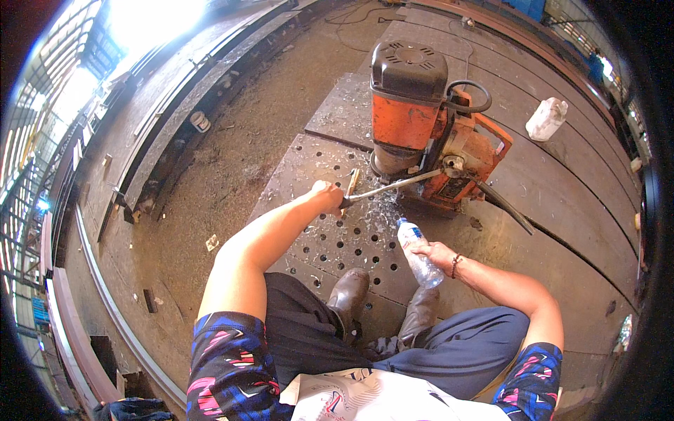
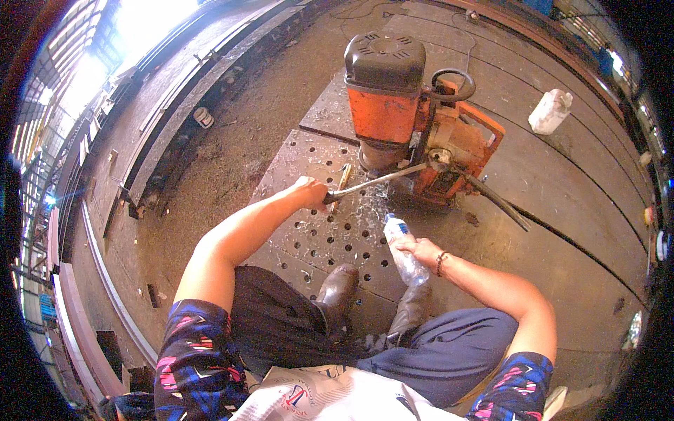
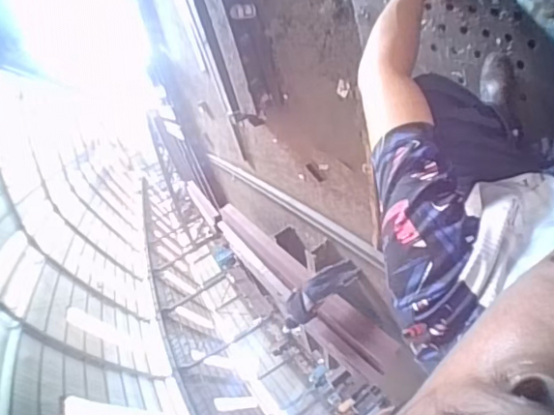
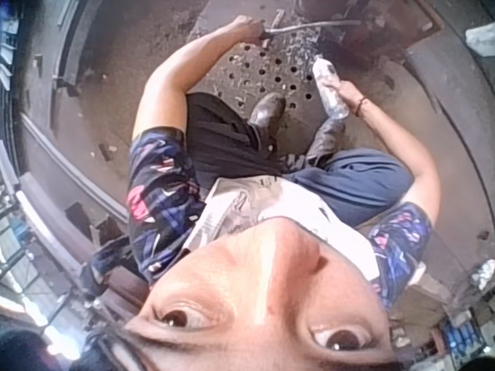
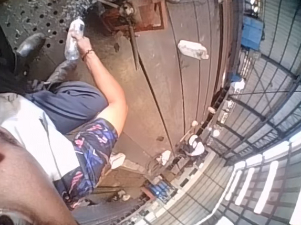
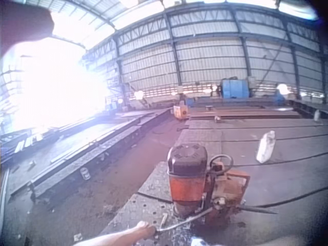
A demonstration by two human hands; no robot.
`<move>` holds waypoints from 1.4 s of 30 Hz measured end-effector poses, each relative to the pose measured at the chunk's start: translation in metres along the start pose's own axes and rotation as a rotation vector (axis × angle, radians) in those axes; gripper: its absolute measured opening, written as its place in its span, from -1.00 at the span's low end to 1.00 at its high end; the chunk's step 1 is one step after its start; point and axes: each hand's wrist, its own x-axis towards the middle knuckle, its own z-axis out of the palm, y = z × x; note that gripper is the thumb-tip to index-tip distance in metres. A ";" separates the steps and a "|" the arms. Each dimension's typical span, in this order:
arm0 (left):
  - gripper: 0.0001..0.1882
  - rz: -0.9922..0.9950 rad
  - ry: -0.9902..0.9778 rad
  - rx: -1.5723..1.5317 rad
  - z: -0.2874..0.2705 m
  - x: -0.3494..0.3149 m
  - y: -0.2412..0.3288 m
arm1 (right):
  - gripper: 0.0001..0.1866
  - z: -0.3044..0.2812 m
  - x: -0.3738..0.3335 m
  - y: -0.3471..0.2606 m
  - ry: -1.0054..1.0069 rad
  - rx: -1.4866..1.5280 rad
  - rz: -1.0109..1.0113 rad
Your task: The person operates a drill press on a perforated metal plate, pouring liquid from a bottle onto the drilling area and using a tool to clear debris. The person remains seated on the floor throughout the process.
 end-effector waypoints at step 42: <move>-0.58 0.048 0.076 -0.069 0.005 0.001 -0.001 | -0.58 -0.005 0.006 0.008 0.004 -0.013 -0.030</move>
